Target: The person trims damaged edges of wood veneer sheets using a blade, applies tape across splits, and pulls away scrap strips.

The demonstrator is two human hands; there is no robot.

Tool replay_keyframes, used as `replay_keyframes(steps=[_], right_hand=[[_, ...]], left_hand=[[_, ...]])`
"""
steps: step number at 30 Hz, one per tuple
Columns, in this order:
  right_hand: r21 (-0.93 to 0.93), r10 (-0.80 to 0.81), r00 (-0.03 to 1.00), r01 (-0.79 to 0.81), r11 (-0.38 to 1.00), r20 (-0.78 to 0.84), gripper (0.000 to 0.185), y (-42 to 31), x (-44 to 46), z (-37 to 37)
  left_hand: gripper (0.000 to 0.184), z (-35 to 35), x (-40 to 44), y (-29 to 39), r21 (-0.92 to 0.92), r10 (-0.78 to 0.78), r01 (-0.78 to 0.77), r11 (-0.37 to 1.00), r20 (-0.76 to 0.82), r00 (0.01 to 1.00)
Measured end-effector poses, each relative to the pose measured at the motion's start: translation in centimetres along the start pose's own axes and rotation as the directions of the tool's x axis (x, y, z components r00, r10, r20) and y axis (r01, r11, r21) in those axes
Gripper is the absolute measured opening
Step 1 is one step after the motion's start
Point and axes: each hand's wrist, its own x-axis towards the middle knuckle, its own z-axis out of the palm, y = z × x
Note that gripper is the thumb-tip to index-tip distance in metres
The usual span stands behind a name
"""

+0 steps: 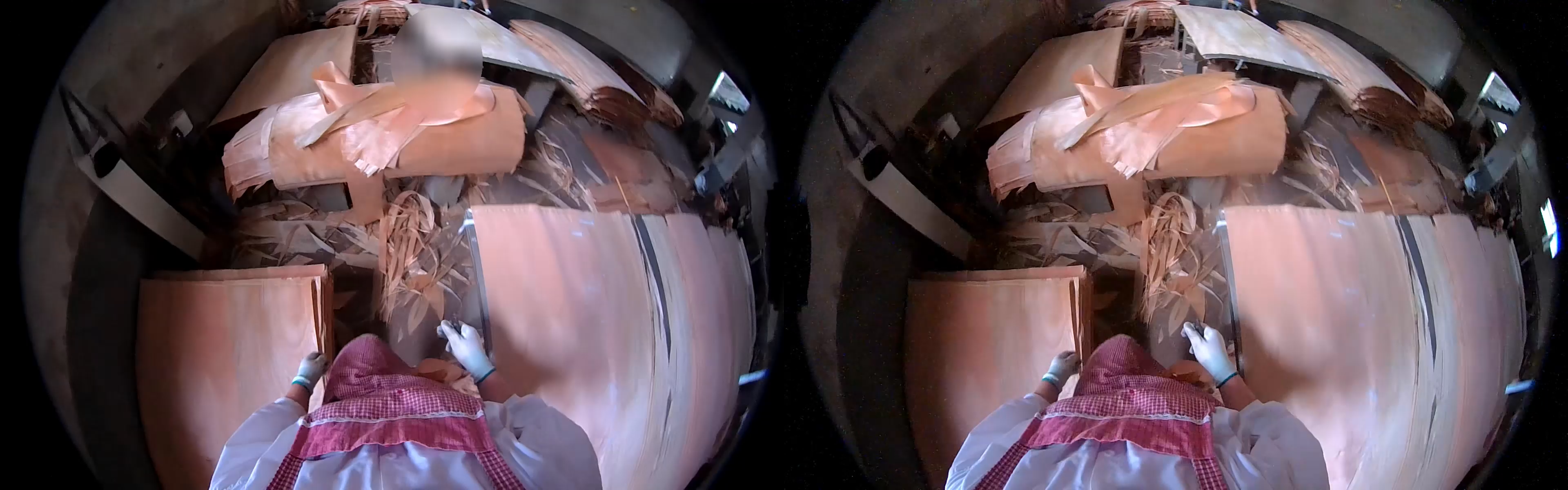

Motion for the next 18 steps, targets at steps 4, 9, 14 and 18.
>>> replay_keyframes(steps=[4,9,14,18], right_hand=[[0.007,0.019,0.999,-0.02,1.0,0.051,0.026,-2.1,7.4,0.2],[0.074,0.053,0.996,-0.048,0.996,-0.075,0.024,-1.6,17.4,-0.7],[-0.304,-0.127,0.963,0.051,0.951,-0.238,0.025,-5.0,26.3,-0.4],[-0.462,-0.116,0.976,0.018,0.887,-0.185,0.041,-14.0,32.4,0.9]], left_hand=[[0.027,-5.9,3.8,-5.3,0.901,-0.076,-0.424,0.094,0.431,0.899],[0.034,-7.5,11.8,-2.5,0.892,-0.421,-0.432,0.135,0.447,0.79],[0.024,-7.6,30.6,12.4,0.809,-0.19,-0.586,0.037,0.582,0.791],[0.019,-4.3,44.4,25.0,0.765,-0.133,-0.374,0.524,0.507,0.852]])
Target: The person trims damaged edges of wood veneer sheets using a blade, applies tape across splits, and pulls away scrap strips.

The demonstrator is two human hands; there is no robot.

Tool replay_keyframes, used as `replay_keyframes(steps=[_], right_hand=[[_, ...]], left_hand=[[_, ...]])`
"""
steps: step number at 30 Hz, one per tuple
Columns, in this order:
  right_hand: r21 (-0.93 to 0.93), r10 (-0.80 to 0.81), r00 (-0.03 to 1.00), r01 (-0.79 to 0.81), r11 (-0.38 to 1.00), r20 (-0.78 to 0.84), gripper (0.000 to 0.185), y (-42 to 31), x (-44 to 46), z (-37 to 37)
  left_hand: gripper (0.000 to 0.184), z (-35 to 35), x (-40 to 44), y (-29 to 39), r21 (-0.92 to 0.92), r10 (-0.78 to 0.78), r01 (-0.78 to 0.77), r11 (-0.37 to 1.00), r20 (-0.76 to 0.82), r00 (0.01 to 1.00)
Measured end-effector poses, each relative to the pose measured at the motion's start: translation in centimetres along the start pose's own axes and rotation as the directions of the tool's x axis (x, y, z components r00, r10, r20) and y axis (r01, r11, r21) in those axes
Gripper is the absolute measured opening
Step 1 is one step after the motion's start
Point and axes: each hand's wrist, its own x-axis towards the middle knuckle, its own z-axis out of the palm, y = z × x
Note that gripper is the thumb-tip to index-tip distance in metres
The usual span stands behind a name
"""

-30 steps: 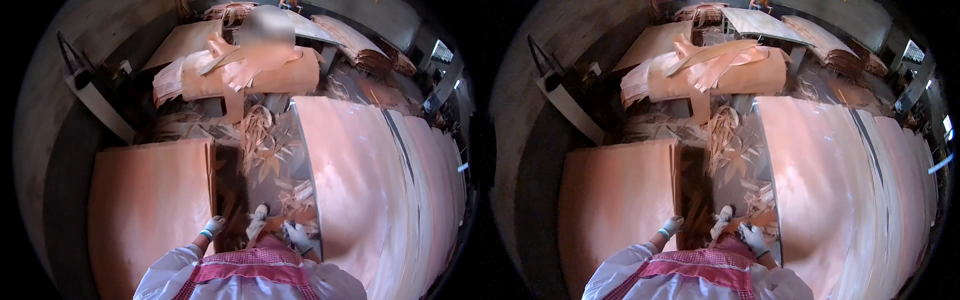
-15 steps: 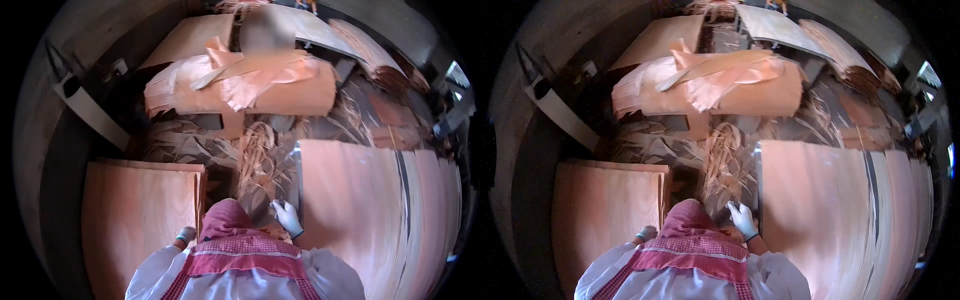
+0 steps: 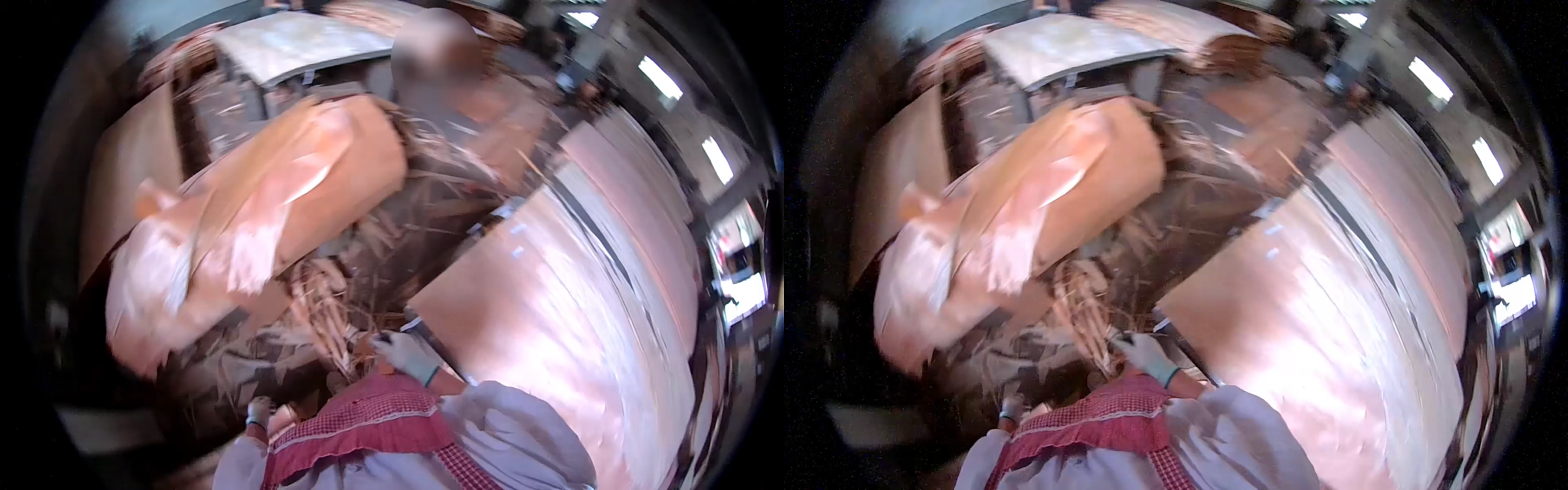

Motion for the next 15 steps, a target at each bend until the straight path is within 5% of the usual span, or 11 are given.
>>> replay_keyframes(steps=[1,2,6,9,11,13,15], right_hand=[[0.046,0.087,0.996,-0.086,0.995,-0.031,0.042,-4.0,0.2,-1.8],[0.054,0.103,0.993,-0.101,0.993,-0.049,0.043,-3.7,1.5,-1.4],[0.013,0.173,0.98,-0.173,0.985,-0.099,0.048,0.3,6.3,-0.6],[0.118,0.183,0.972,-0.167,0.979,-0.144,0.04,1.7,10.9,-0.3],[0.227,0.171,0.974,-0.134,0.964,-0.151,0.038,1.2,14.6,-1.7],[0.303,0.155,0.976,-0.103,0.947,-0.152,0.038,0.5,18.6,-2.9],[0.321,0.156,0.975,-0.099,0.942,-0.157,0.037,-0.7,21.7,-4.2]], left_hand=[[0.022,-3.2,2.9,1.5,-0.68,-0.195,0.166,0.714,0.035,0.98],[0.021,-6.0,6.0,2.9,-0.717,-0.222,0.063,0.694,-0.13,0.966],[0.024,-16.9,11.3,22.8,-0.685,0.198,-0.33,0.649,-0.266,0.943],[0.022,-20.3,0.3,48.9,-0.481,0.469,-0.654,0.584,-0.457,0.756],[0.024,-25.7,-3.6,52.9,-0.232,0.82,-0.834,0.501,-0.182,0.543],[0.024,-26.6,-3.8,57.5,-0.204,0.91,-0.887,0.414,0.053,0.412],[0.024,-25.9,-1.3,59.9,-0.234,0.878,-0.85,0.472,0.203,0.432]])
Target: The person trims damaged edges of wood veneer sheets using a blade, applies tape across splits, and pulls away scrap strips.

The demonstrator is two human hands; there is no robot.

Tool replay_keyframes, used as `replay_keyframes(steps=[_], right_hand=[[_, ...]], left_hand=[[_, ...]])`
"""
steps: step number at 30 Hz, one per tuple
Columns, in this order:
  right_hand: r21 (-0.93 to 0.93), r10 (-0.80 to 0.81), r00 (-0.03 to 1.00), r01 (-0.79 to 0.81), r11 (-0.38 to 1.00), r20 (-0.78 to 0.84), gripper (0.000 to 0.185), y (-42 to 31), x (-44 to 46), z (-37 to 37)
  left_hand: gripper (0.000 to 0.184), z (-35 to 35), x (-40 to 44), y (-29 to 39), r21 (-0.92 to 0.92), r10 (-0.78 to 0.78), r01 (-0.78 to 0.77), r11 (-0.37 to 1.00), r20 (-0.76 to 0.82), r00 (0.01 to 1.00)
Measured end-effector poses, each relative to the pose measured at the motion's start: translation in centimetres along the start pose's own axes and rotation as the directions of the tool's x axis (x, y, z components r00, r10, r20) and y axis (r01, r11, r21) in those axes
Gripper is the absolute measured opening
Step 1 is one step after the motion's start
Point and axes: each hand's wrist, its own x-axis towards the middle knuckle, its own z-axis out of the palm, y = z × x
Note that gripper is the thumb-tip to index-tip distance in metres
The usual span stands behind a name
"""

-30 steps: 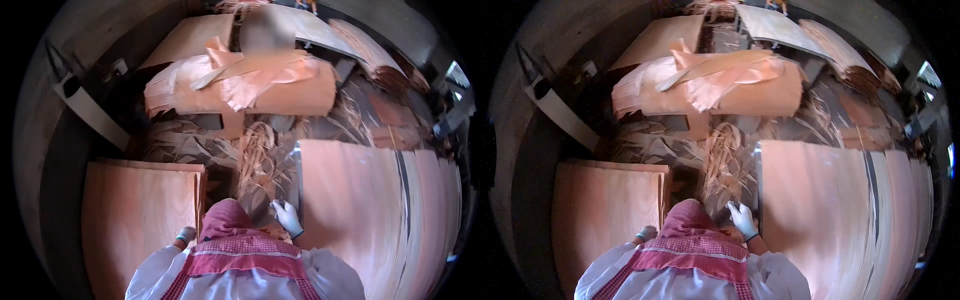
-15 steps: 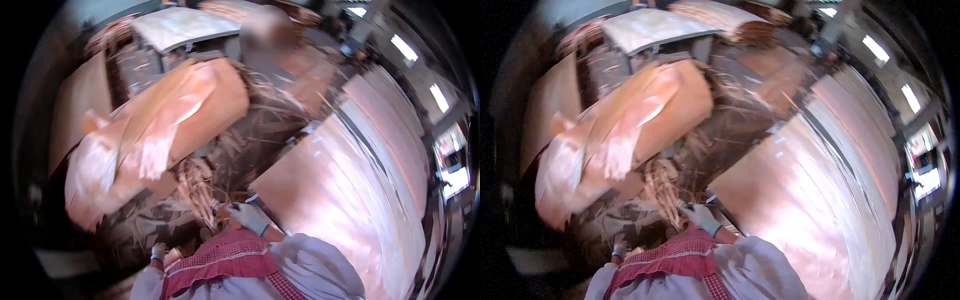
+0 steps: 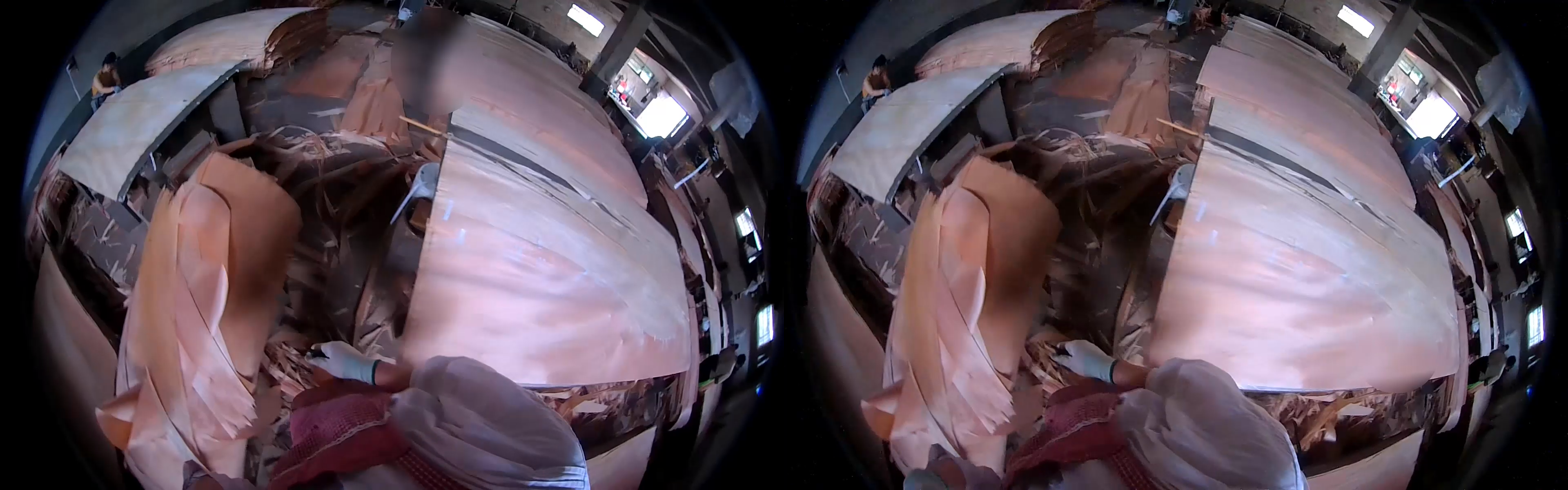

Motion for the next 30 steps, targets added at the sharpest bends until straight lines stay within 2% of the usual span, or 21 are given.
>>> replay_keyframes(steps=[2,5,6,8,9,10,11,13,16,19,22,25,28,29,30], right_hand=[[-0.037,0.026,0.999,-0.027,0.999,-0.034,0.036,-2.6,1.4,-1.1],[-0.02,0.0,0.995,-0.002,1.0,-0.101,0.034,-0.5,3.9,-0.4],[-0.023,0.001,0.992,-0.004,1.0,-0.127,0.034,0.4,4.4,-0.5],[0.104,0.02,0.979,0.001,0.995,-0.201,0.035,1.9,5.4,-0.8],[0.066,0.136,0.966,-0.124,0.99,-0.222,0.036,-0.5,5.0,-2.5],[-0.006,0.077,0.959,-0.081,0.997,-0.274,0.037,1.2,5.7,-2.4],[-0.077,0.02,0.949,-0.047,0.996,-0.316,0.038,1.7,6.3,-2.2],[0.065,0.189,0.919,-0.178,0.982,-0.346,0.038,-0.2,6.4,-3.2],[0.1,0.286,0.891,-0.268,0.958,-0.353,0.037,-0.8,8.2,-3.4],[0.056,0.238,0.876,-0.237,0.97,-0.421,0.036,-0.1,10.6,-4.2],[0.034,0.212,0.88,-0.219,0.975,-0.424,0.035,2.5,13.1,-6.4],[0.082,0.387,0.799,-0.396,0.915,-0.46,0.035,-0.3,14.2,-12.8],[0.125,0.336,0.755,-0.324,0.938,-0.563,0.037,6.9,17.3,-18.7],[0.125,0.313,0.69,-0.309,0.943,-0.652,0.038,8.4,17.9,-20.9],[0.239,0.402,0.647,-0.329,0.914,-0.648,0.039,7.8,18.1,-24.2]], left_hand=[[0.024,0.5,3.3,-3.0,-0.041,-0.12,0.123,0.992,0.064,0.991],[0.025,1.1,6.5,-8.3,-0.074,-0.273,0.281,0.957,0.099,0.957],[0.025,0.8,7.2,-9.7,-0.086,-0.298,0.308,0.947,0.112,0.948],[0.025,-0.2,8.4,-11.9,-0.088,-0.325,0.337,0.937,0.128,0.937],[0.025,-1.3,9.1,-12.5,-0.09,-0.323,0.337,0.937,0.14,0.936],[0.025,-2.2,9.5,-13.1,-0.088,-0.325,0.339,0.937,0.146,0.934],[0.025,-3.9,10.3,-13.1,-0.088,-0.306,0.322,0.943,0.155,0.939],[0.026,-6.7,12.2,-13.0,-0.078,-0.268,0.286,0.955,0.186,0.945],[0.026,-10.4,16.0,-11.5,-0.06,-0.164,0.186,0.981,0.267,0.95],[0.026,-13.9,20.6,-9.3,-0.066,-0.016,0.043,0.997,0.368,0.93],[0.027,-16.8,26.0,-7.0,-0.117,0.175,-0.135,0.984,0.483,0.858],[0.027,-17.1,32.4,-5.2,-0.214,0.356,-0.284,0.935,0.587,0.727],[0.028,-15.6,39.6,-4.4,-0.256,0.436,-0.359,0.898,0.634,0.639],[0.028,-14.7,42.4,-4.5,-0.25,0.44,-0.371,0.895,0.64,0.63],[0.028,-13.7,45.4,-4.6,-0.234,0.435,-0.379,0.895,0.64,0.633]])
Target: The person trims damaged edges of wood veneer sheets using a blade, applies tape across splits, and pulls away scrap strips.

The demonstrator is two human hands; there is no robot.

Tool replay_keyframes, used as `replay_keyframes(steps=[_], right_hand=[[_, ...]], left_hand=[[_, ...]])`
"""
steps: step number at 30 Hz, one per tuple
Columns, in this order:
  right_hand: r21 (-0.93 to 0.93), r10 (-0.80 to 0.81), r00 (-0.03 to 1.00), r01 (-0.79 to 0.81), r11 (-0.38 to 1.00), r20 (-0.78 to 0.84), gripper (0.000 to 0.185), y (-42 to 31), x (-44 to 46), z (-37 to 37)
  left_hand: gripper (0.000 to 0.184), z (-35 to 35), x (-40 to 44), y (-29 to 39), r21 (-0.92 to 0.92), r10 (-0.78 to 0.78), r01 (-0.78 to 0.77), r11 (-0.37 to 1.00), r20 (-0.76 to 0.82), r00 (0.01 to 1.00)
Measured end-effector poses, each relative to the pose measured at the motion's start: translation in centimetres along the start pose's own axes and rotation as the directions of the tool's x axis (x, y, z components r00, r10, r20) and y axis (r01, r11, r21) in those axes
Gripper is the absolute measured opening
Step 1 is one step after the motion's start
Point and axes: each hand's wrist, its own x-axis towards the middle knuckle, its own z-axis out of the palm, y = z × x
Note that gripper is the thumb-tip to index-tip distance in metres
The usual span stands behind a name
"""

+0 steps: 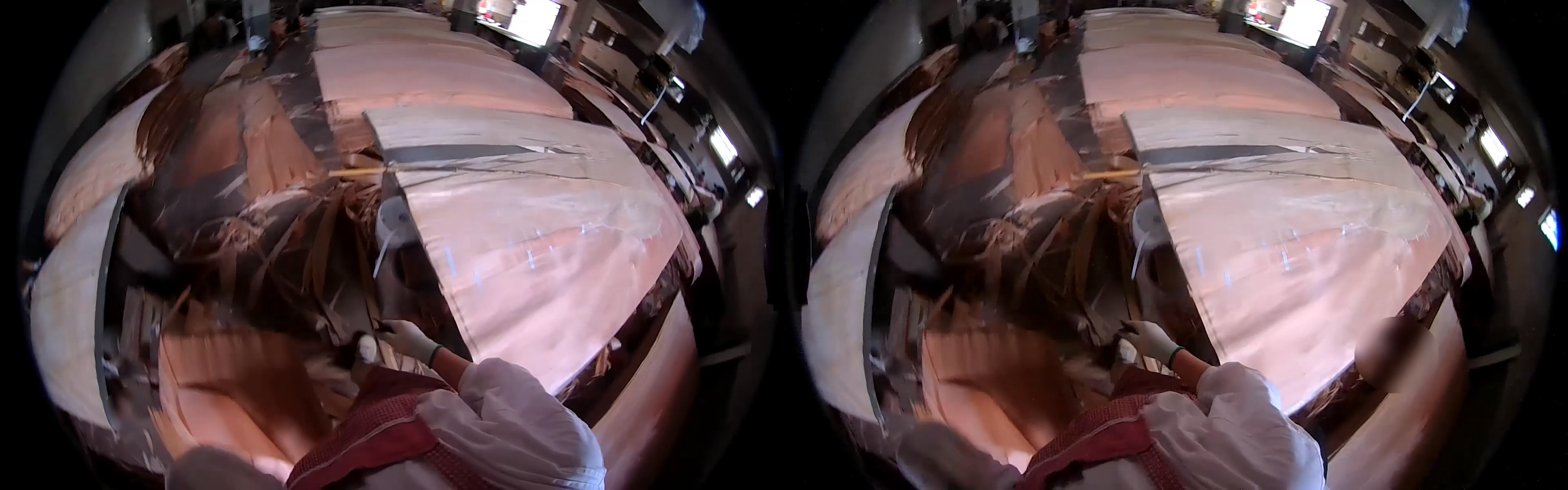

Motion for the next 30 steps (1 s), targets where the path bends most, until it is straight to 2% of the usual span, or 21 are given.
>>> replay_keyframes(steps=[2,4,6,7,10,11,13,14,16,19,20,21,22,23,24,25,26,27,28,29,30], right_hand=[[-0.013,-0.112,0.953,0.113,0.994,-0.28,0.035,5.1,6.5,-0.4],[0.202,-0.035,0.957,0.097,0.975,-0.289,0.031,6.5,11.0,-2.7],[0.3,0.028,0.949,0.071,0.951,-0.313,0.027,5.9,13.6,-6.2],[0.3,0.067,0.943,0.036,0.953,-0.327,0.025,3.3,13.6,-8.4],[0.225,0.101,0.912,-0.01,0.974,-0.398,0.029,3.3,14.5,-10.9],[0.167,0.059,0.897,0.018,0.986,-0.439,0.031,4.1,14.1,-11.1],[0.371,0.464,0.841,-0.352,0.86,-0.277,0.038,3.0,13.5,-13.5],[0.405,0.518,0.802,-0.385,0.829,-0.297,0.039,2.6,12.9,-14.4],[0.476,0.62,0.717,-0.444,0.759,-0.32,0.041,3.0,11.4,-14.5],[0.566,0.591,0.522,-0.23,0.792,-0.615,0.038,8.1,11.2,-10.9],[0.694,0.659,0.468,-0.125,0.709,-0.589,0.032,7.9,11.2,-10.4],[0.791,0.721,0.41,0.001,0.612,-0.559,0.025,7.6,11.1,-9.9],[0.848,0.777,0.354,0.112,0.517,-0.52,0.02,8.8,10.9,-8.6],[0.875,0.861,0.243,0.319,0.364,-0.447,0.018,7.7,11.5,-8.5],[0.854,0.88,0.068,0.285,0.435,-0.471,0.017,3.9,11.9,-10.1],[0.865,0.906,-0.022,0.288,0.411,-0.423,0.02,4.5,11.7,-8.8],[0.863,0.895,-0.124,0.238,0.446,-0.428,0.022,4.5,11.6,-8.1],[0.863,0.875,-0.225,0.182,0.471,-0.43,0.023,4.6,11.4,-7.2],[0.864,0.844,-0.336,0.14,0.484,-0.418,0.021,4.9,11.1,-6.0],[0.843,0.829,-0.413,0.217,0.493,-0.378,0.019,4.5,11.1,-5.4],[0.914,0.879,-0.44,0.255,0.316,-0.181,0.019,1.9,11.0,-6.2]], left_hand=[[0.029,-2.4,5.2,-3.5,0.055,-0.065,0.068,0.996,-0.049,0.997],[0.029,-3.9,11.0,-7.7,0.072,-0.177,0.188,0.98,-0.136,0.975],[0.026,-4.5,17.3,-12.2,0.062,-0.316,0.339,0.939,-0.233,0.92],[0.025,-5.8,19.5,-15.9,0.11,-0.332,0.355,0.928,-0.184,0.925],[0.027,-7.3,26.0,-24.6,0.319,-0.231,0.245,0.915,-0.081,0.969],[0.029,-7.5,28.2,-28.2,0.329,-0.23,0.229,0.916,-0.036,0.972],[0.034,-7.5,33.1,-34.6,0.416,-0.187,0.151,0.897,0.047,0.981],[0.042,-7.3,35.6,-38.1,0.445,-0.158,0.106,0.889,0.082,0.984],[0.06,-6.2,41.0,-43.4,0.6,-0.229,0.088,0.795,0.163,0.96],[0.087,-3.1,48.0,-51.3,0.82,-0.387,-0.004,0.573,0.274,0.88],[0.087,-2.0,49.8,-53.0,0.829,-0.419,-0.05,0.556,0.332,0.845],[0.083,-1.1,51.3,-54.4,0.765,-0.401,-0.122,0.633,0.459,0.793],[0.069,0.1,51.4,-58.9,0.66,-0.296,-0.143,0.738,0.507,0.809],[0.046,1.3,52.7,-61.6,0.583,-0.329,-0.118,0.804,0.602,0.727],[0.029,2.1,53.7,-58.3,0.294,-0.547,0.507,0.811,0.689,0.475],[0.023,2.5,54.1,-56.1,0.291,-0.49,0.421,0.859,0.708,0.509],[0.024,3.3,53.9,-57.1,0.201,-0.35,0.299,0.933,0.707,0.615],[0.025,3.3,54.4,-54.7,0.207,-0.421,0.41,0.888,0.724,0.547],[0.024,3.1,54.8,-53.3,0.179,-0.424,0.475,0.861,0.768,0.48],[0.023,3.2,55.0,-52.4,0.152,-0.421,0.552,0.82,0.813,0.402],[0.022,3.3,55.2,-51.8,0.128,-0.41,0.63,0.766,0.853,0.325]])
